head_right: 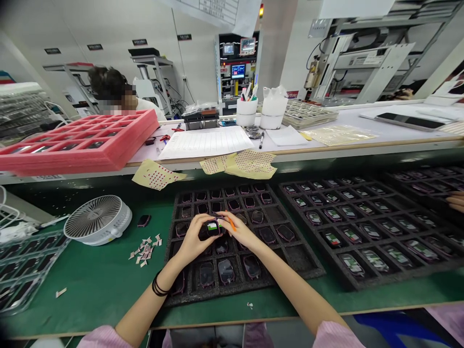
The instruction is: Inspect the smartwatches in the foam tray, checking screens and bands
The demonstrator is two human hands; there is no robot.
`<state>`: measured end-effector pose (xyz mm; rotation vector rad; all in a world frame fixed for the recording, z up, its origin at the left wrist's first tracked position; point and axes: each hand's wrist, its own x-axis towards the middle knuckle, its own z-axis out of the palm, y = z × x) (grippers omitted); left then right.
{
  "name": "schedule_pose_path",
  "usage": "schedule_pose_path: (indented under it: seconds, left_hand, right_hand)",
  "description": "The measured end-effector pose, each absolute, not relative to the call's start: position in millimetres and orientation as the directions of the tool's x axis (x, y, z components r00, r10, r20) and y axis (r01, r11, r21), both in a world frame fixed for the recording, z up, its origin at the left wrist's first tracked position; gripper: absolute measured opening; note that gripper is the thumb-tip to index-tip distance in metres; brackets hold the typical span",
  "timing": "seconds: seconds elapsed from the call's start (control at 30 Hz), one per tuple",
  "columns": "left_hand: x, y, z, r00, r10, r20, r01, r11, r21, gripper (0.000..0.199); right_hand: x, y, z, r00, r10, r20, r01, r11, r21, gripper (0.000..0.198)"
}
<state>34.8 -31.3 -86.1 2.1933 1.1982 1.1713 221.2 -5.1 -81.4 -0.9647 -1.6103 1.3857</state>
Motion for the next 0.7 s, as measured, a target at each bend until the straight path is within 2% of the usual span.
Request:
schedule_pose_path:
  seconds: [0.13, 0.23, 0.33, 0.47, 0.6, 0.7]
  left_hand:
    - [32, -29, -90, 0.407, 0.804, 0.433, 0.632, -0.591, 0.502, 0.048]
    - [31, -30, -89, 0.425, 0.796, 0.430, 0.664, -0.597, 0.449, 0.049]
    - [31, -32, -84, 0.380, 0.775, 0.504, 0.605, -0.621, 0.499, 0.048]
    - [34, -35, -77, 0.323, 0.739, 0.591, 0.466, -0.668, 0.581, 0.048]
    - [35, -36, -76, 0.339, 0.704, 0.624, 0.395, -0.709, 0.584, 0.051]
    - [35, -36, -78, 0.360, 0.694, 0.623, 0.385, -0.719, 0.579, 0.052]
  right_hand:
    - [217, -11, -87, -0.448, 0.889, 0.096, 0.132, 0.172, -0.976, 0.044]
    - [216, -12, -89, -0.471, 0.878, 0.085, 0.132, 0.166, -0.977, 0.050]
    - [216, -11, -84, -0.500, 0.862, 0.085, 0.014, 0.106, -0.994, 0.051]
    - [218, -12, -72, -0.604, 0.796, 0.031, -0.134, -0.063, -0.989, 0.043]
    - [219, -14, -66, -0.638, 0.769, -0.037, -0.209, -0.220, -0.953, 0.042]
    - [220, -13, -68, -0.625, 0.779, -0.058, -0.237, -0.260, -0.936, 0.038]
